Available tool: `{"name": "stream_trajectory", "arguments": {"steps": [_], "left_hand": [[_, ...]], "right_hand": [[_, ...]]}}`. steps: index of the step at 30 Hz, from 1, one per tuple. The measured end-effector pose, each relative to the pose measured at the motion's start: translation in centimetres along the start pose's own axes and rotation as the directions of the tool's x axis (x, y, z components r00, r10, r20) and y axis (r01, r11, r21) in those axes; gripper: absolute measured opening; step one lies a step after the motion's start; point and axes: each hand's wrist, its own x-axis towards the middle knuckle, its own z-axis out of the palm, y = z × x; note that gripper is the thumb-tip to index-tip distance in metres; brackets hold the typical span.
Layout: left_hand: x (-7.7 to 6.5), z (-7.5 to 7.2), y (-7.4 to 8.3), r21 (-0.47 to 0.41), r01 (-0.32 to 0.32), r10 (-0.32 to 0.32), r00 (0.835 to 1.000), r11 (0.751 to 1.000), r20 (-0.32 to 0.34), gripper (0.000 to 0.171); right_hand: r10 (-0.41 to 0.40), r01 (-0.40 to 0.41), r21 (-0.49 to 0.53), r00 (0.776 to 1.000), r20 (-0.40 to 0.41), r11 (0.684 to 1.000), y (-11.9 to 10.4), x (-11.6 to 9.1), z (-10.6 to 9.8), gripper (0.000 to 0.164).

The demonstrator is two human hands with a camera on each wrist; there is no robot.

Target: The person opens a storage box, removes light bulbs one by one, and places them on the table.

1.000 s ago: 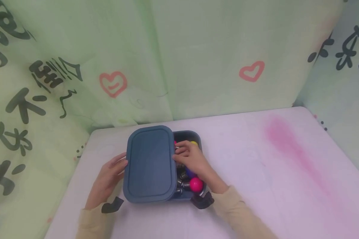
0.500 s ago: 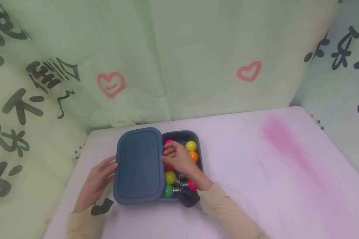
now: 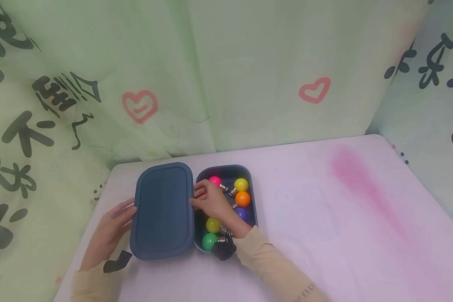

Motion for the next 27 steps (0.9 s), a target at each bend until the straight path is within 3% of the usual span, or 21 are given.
{"name": "stream_trajectory", "arguments": {"steps": [5, 15, 27], "left_hand": [[-0.1, -0.7, 0.0, 0.01, 0.012, -0.012, 1.0, 1.0, -0.011, 0.067], [0.1, -2.3, -0.2, -0.014, 0.063, -0.063, 0.997, 0.998, -0.036, 0.071], [0.3, -4.3, -0.6, -0.028, 0.081, -0.082, 0.995, 0.996, -0.056, 0.073]], "right_hand": [[-0.01, 0.01, -0.014, 1.0, 0.007, 1.0, -0.2, 0.3, 0.8, 0.039], [-0.042, 0.043, -0.138, 0.999, 0.008, 0.99, -0.9, 1.5, 2.8, 0.038], [-0.003, 0.008, -0.127, 0.999, 0.044, 0.992, -1.5, 2.1, 4.9, 0.038]]}}
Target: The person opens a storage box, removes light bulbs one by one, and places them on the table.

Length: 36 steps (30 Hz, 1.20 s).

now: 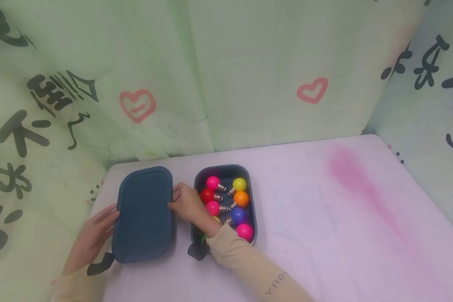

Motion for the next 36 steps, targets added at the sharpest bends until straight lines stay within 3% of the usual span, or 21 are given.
{"name": "stream_trajectory", "arguments": {"steps": [11, 16, 19, 24, 28, 32, 36], "left_hand": [[0.1, -0.9, -0.9, 0.027, 0.048, -0.047, 0.998, 0.998, -0.04, 0.076], [0.4, -0.8, -1.5, 0.051, 0.073, -0.071, 0.996, 0.996, -0.053, 0.079], [0.7, -0.8, -1.8, 0.068, 0.077, -0.073, 0.996, 0.995, -0.06, 0.079], [1.0, -0.7, -2.1, 0.144, 0.063, -0.049, 0.994, 0.988, -0.097, 0.079], [0.9, -0.3, -2.0, 0.213, 0.049, -0.021, 0.991, 0.976, -0.13, 0.076], [1.0, -0.2, -2.3, 0.226, 0.021, 0.014, 0.988, 0.974, -0.151, 0.072], [1.1, -0.3, -2.6, 0.218, -0.002, 0.039, 0.985, 0.976, -0.166, 0.063]], "right_hand": [[-0.008, 0.012, -0.145, 0.999, 0.033, 0.989, -0.1, 0.6, 1.8, 0.044], [0.004, 0.007, -0.249, 0.999, 0.046, 0.968, 0.0, 0.8, 2.3, 0.015], [0.001, 0.015, -0.298, 0.999, 0.054, 0.954, 0.0, 0.8, 2.4, 0.017], [-0.001, 0.025, -0.398, 0.998, 0.062, 0.917, -0.2, 0.8, 2.6, 0.018], [0.054, -0.012, -0.432, 0.995, 0.087, 0.902, -0.4, 0.8, 2.7, 0.022], [0.09, -0.028, -0.451, 0.989, 0.116, 0.892, -0.3, 1.1, 2.8, 0.018], [0.067, 0.003, -0.465, 0.989, 0.132, 0.885, -0.2, 1.0, 2.5, 0.024]]}}
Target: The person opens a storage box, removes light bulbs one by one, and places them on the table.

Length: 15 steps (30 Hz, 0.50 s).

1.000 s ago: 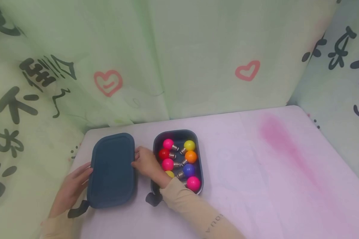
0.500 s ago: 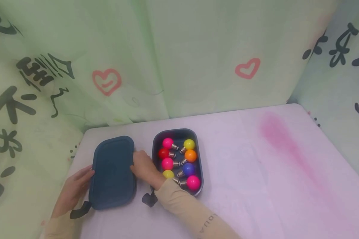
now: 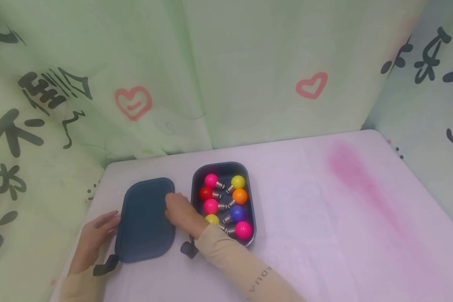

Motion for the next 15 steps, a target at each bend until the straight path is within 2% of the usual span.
{"name": "stream_trajectory", "arguments": {"steps": [7, 15], "left_hand": [[-0.6, 0.1, 0.5, -0.022, -0.005, 0.005, 1.0, 1.0, -0.014, 0.058], [-1.2, 0.6, 1.6, -0.004, -0.027, 0.027, 0.999, 1.0, 0.019, 0.061]], "right_hand": [[-0.078, 0.078, 0.013, 0.996, -0.039, 0.997, 0.5, -0.6, -0.6, 0.055], [-0.133, 0.136, 0.043, 0.989, -0.065, 0.99, 0.5, -1.0, -1.7, 0.049]]}}
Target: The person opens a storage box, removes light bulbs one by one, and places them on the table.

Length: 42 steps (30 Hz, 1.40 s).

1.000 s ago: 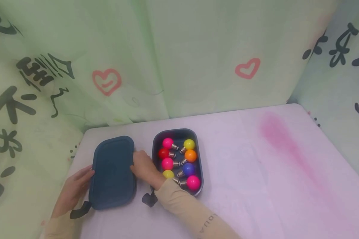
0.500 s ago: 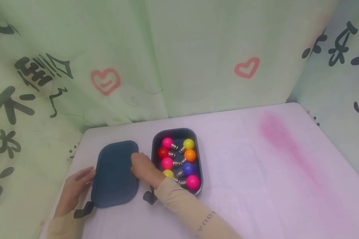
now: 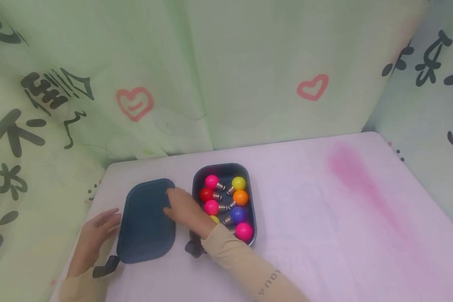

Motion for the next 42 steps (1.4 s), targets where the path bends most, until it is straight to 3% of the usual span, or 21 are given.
{"name": "stream_trajectory", "arguments": {"steps": [5, 11, 16, 34, 42], "left_hand": [[-0.7, 0.8, 1.1, -0.021, -0.025, 0.025, 1.0, 0.999, 0.0, 0.059], [-1.7, 2.3, 2.4, -0.094, -0.079, 0.081, 0.997, 0.992, 0.01, 0.058], [-2.2, 3.8, 3.0, -0.121, -0.096, 0.103, 0.993, 0.988, 0.05, 0.058], [-2.9, 11.2, 3.6, -0.186, -0.153, 0.178, 0.976, 0.971, 0.126, 0.046], [-3.4, 14.0, 4.3, -0.191, -0.123, 0.159, 0.97, 0.974, 0.186, 0.047]], "right_hand": [[-0.014, 0.015, 0.086, 1.0, -0.014, 0.996, 0.2, -0.6, -0.8, 0.047], [-0.036, 0.041, 0.112, 0.999, -0.04, 0.993, 0.8, -1.5, -1.8, 0.046], [0.002, 0.006, 0.123, 0.998, -0.065, 0.992, 1.7, -2.2, -2.4, 0.045], [0.025, -0.015, 0.058, 0.985, -0.172, 0.998, 3.5, -3.7, -5.1, 0.039], [0.067, -0.061, 0.036, 0.98, -0.189, 0.997, 4.9, -3.9, -5.8, 0.041]]}}
